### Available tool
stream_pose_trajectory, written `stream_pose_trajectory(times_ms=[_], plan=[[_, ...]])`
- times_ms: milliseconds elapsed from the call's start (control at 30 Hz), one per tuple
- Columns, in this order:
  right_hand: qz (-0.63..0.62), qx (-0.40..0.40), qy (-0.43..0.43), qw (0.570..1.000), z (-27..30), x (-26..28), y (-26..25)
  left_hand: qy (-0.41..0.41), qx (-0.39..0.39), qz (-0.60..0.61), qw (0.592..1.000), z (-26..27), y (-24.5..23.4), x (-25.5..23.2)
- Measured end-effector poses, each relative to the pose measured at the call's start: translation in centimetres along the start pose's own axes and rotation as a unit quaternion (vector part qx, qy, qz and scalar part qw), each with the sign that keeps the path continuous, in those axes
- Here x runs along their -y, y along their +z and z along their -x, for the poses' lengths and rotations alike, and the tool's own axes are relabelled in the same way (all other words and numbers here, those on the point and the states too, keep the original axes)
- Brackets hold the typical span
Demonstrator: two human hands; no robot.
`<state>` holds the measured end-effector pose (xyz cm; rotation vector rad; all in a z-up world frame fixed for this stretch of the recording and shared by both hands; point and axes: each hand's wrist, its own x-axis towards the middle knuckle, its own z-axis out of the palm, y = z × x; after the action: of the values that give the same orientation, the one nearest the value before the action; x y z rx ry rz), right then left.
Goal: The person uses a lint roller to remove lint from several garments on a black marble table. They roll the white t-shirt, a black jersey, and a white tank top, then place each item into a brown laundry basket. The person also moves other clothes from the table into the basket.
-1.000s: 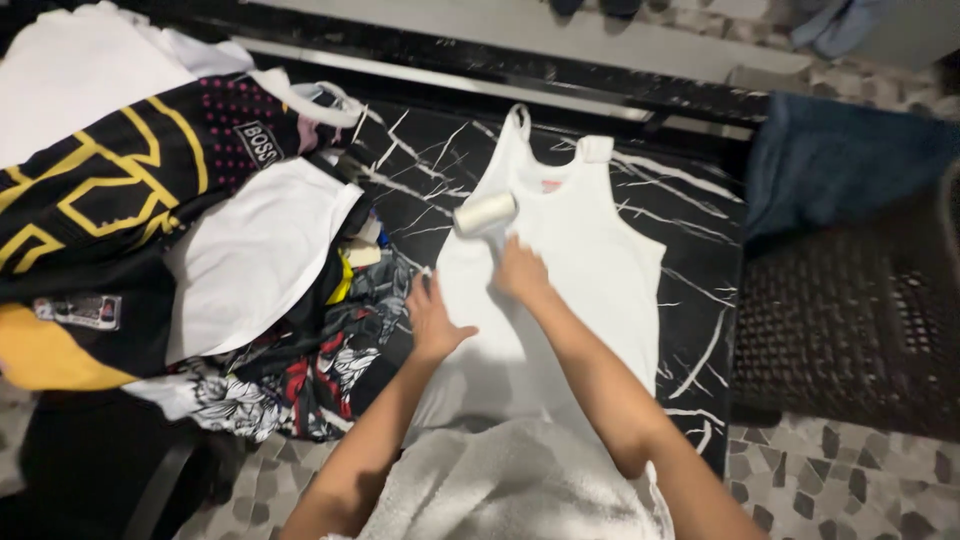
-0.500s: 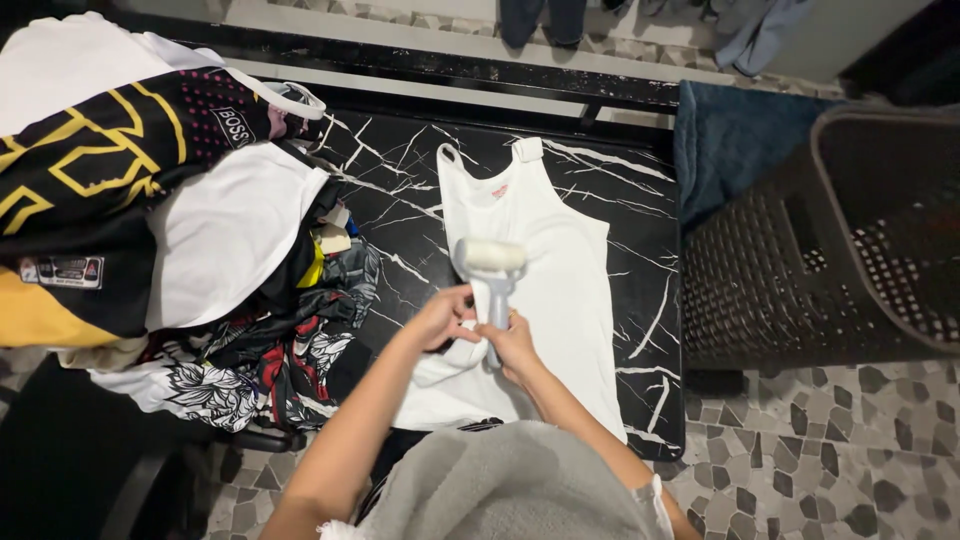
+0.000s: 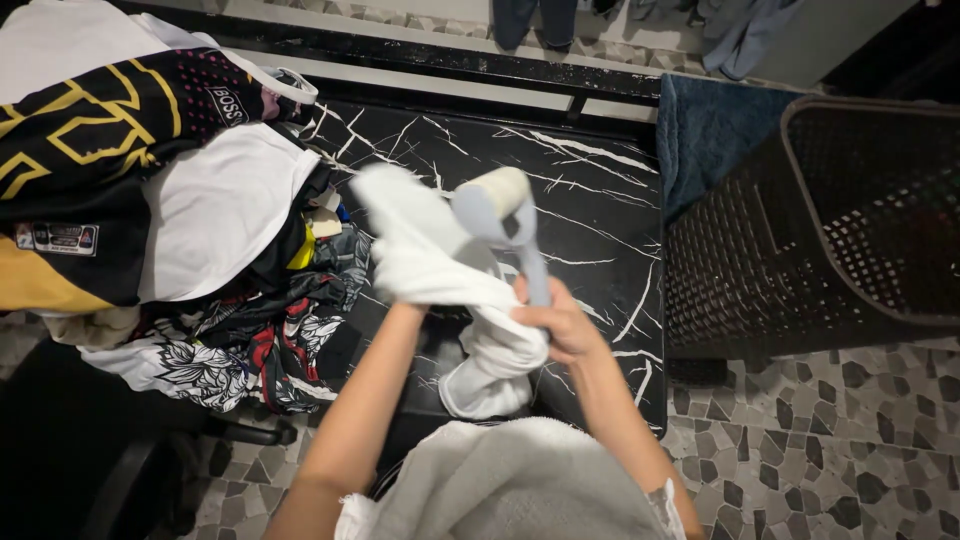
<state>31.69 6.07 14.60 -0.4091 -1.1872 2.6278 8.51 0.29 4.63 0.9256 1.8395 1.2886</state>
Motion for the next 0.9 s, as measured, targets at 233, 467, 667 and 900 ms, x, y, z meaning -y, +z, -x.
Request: stream_pose_trajectory(times_ms=[233,467,667,900], plan=[[0.106,0.006,-0.039,0.994,6.7,1.1,-6.0,0.002,-0.008,-0.244,0.970,2.0,-0.6,2.3],[0.140,-0.372,-0.186,0.899,-0.1,6.1,-15.4,0.031,-0.043,-0.427,0.903,-2.7,-1.0,3.4],[0.560,-0.520,-0.181,0.619,2.4,1.0,-22.4,-0.028,-0.018,-0.490,0.871,-1.0,0.2,6.6],[0.657,-0.421,-0.218,0.586,3.0,-11.0,-22.8,-0.121,-0.228,-0.346,0.902,7.4,-0.3,12.7]])
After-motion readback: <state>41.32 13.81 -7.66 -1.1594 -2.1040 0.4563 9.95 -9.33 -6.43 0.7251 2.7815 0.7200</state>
